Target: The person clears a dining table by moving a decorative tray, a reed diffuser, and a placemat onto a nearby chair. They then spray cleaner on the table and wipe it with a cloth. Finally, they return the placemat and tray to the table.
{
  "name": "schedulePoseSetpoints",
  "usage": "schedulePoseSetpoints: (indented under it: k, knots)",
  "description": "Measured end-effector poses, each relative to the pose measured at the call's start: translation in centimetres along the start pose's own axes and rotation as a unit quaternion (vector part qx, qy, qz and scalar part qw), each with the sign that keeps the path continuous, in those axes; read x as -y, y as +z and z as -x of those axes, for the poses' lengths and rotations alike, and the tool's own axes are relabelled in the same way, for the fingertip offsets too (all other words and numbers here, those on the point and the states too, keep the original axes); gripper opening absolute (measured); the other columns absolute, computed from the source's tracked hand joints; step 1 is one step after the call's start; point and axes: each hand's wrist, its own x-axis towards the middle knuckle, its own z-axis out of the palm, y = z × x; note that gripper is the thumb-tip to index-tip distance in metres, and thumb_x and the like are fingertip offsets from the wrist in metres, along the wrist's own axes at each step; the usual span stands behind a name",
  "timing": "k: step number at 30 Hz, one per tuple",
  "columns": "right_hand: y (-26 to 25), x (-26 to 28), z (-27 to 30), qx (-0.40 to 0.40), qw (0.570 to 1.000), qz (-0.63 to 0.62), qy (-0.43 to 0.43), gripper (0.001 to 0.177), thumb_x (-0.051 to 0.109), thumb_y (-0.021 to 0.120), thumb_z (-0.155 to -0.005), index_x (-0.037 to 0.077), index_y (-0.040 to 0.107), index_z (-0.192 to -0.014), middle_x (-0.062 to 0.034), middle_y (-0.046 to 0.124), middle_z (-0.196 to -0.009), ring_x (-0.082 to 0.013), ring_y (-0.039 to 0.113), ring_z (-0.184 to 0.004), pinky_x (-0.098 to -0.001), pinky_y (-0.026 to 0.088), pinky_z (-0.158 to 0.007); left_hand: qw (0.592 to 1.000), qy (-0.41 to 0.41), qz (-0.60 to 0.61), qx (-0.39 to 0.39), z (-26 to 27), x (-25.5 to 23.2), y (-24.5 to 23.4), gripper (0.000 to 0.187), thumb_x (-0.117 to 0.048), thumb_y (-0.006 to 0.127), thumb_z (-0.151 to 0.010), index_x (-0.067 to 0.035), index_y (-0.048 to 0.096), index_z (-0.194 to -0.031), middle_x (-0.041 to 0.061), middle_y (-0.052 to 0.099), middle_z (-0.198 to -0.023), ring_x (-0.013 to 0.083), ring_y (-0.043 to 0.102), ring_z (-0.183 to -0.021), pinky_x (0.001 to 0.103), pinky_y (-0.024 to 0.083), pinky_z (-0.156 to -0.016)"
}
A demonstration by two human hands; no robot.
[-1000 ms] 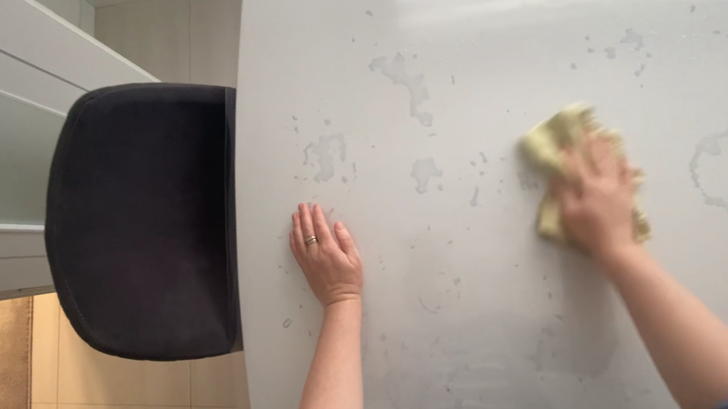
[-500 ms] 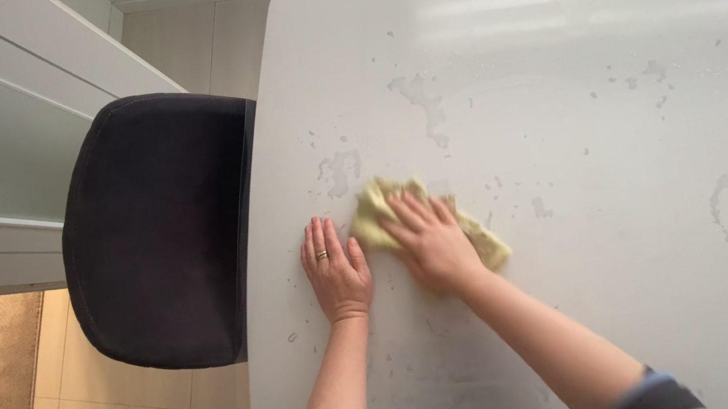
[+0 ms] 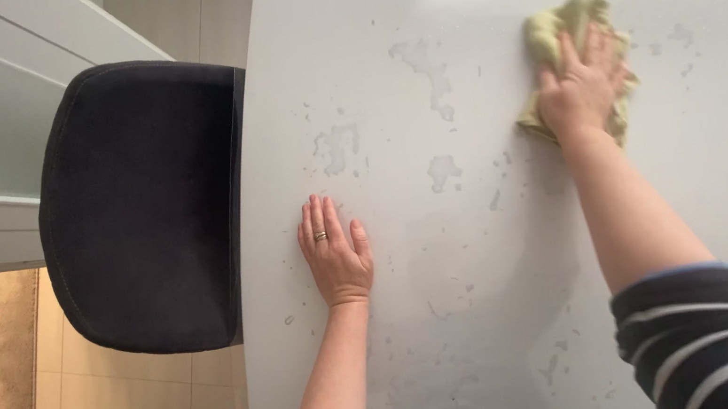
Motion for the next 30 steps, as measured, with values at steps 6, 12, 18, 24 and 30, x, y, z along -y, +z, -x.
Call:
schedulePoseSetpoints:
  k: [6,12,18,24,30]
  knots:
    - [1.4,10.6,7.4,-0.137,0.943,0.026,-0.304,0.047,0.039,0.070,-0.092,0.022,0.070,-0.137,-0.0114,0.052,-0.156,-0.0332,0.042,-0.146,-0.0605,0.035,-0.109,0.999,-0.020,-0.039,0.031,0.4,0.9,1.2,0.058,-0.041,0.044,-0.103,-0.006,0.051,-0.148,0.017,0.046,-0.159,0.0334,0.040,-0.148,0.048,0.025,-0.123]
    - [5.5,5.8,15.2,0.022,0.903,0.037,-0.427,0.051,0.044,0.060,-0.093,0.028,0.059,-0.142,-0.0078,0.046,-0.160,-0.0295,0.042,-0.147,-0.0554,0.031,-0.115,0.999,-0.019,-0.045,0.017,0.1,0.3,1.0,0.057,-0.041,0.045,-0.103,-0.006,0.052,-0.147,0.017,0.049,-0.156,0.0335,0.043,-0.146,0.048,0.028,-0.121]
    - [3.7,0.0,12.3,-0.075,0.945,0.078,-0.307,0.049,0.044,0.061,-0.094,0.026,0.063,-0.140,-0.0059,0.049,-0.161,-0.0271,0.041,-0.151,-0.0506,0.033,-0.116,0.999,-0.015,-0.035,-0.005,-0.2,0.3,1.2,0.057,-0.039,0.048,-0.101,-0.005,0.052,-0.145,0.018,0.050,-0.153,0.0350,0.045,-0.144,0.049,0.030,-0.120]
    - [7.6,0.8,-0.7,-0.129,0.985,0.070,-0.094,0.056,0.046,0.055,-0.101,0.024,0.057,-0.152,-0.0114,0.038,-0.168,-0.0343,0.032,-0.153,-0.0631,0.026,-0.116,0.999,-0.014,-0.032,-0.005,-0.1,0.2,1.1,0.058,-0.041,0.047,-0.100,-0.005,0.052,-0.145,0.017,0.049,-0.155,0.0343,0.043,-0.145,0.048,0.029,-0.121]
    - [8.2,12.5,1.8,-0.120,0.955,0.069,-0.261,0.047,0.043,0.063,-0.093,0.027,0.067,-0.138,-0.0082,0.047,-0.159,-0.0295,0.039,-0.149,-0.0582,0.035,-0.112,0.999,-0.028,-0.031,0.009,-0.4,-0.2,0.6,0.059,-0.043,0.044,-0.102,-0.005,0.050,-0.147,0.017,0.047,-0.156,0.0332,0.041,-0.146,0.047,0.027,-0.122]
